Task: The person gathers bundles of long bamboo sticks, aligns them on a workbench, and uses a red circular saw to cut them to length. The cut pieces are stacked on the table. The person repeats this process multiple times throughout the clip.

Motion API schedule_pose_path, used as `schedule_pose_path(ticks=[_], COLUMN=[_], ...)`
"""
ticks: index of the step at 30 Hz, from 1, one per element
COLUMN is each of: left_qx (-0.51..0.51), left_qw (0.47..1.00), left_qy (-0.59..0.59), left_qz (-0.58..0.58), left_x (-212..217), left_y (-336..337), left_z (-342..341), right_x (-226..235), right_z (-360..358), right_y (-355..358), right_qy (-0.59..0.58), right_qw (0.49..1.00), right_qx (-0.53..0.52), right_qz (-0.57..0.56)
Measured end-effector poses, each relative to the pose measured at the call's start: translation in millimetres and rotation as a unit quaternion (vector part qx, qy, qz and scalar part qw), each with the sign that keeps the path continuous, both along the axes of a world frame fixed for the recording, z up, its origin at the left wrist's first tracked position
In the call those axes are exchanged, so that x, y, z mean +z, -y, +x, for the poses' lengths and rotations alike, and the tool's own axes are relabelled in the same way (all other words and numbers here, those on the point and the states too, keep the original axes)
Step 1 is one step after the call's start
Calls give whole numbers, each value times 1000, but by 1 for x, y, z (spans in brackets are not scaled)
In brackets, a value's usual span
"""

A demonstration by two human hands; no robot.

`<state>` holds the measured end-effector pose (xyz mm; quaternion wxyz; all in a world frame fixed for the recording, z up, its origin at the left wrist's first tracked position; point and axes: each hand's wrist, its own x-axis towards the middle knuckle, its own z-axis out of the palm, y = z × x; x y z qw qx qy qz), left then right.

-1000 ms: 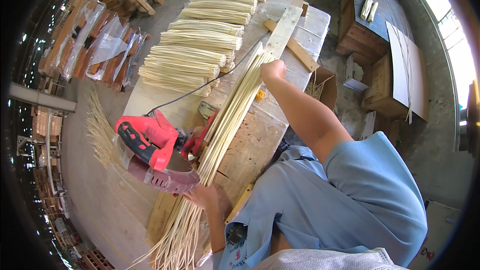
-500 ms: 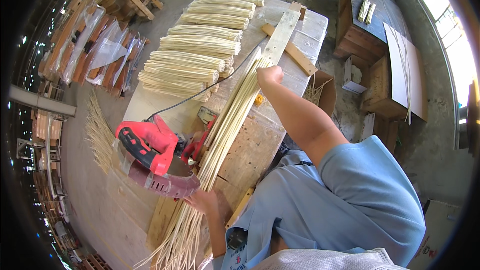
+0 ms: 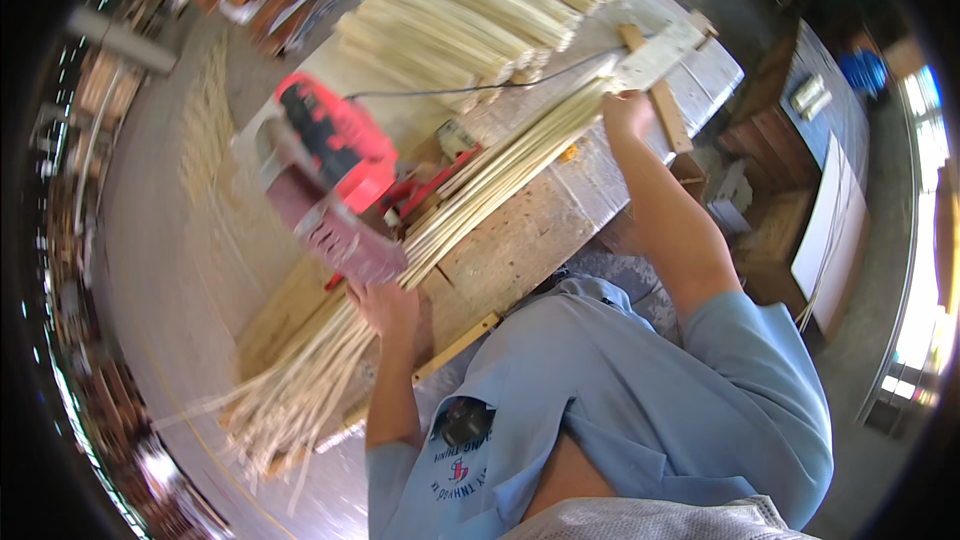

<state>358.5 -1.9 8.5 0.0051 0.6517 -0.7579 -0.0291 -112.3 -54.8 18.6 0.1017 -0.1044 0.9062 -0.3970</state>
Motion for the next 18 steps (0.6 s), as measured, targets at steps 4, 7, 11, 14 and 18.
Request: schedule_pose_path(ticks=[4,7,11,14,18], left_qx=[-65,-83,-99,-103,-111], left_qw=[989,989,989,991,991], left_qy=[-15,12,0,6,-10], left_qz=[-131,-124,-108,-88,-80], left_x=[-7,-11,-10,-9,-2], left_y=[7,8,11,16,18], left_z=[4,8,11,11,10], right_x=[5,17,22,15,9], right_z=[56,114,146,143,139], right_y=[-20,-17,-2,15,17], right_qy=[-326,-325,-389,-362,-369], right_qw=[841,631,510,476,454], right_qx=[404,701,766,794,806], right_qz=[-149,-73,36,111,94])
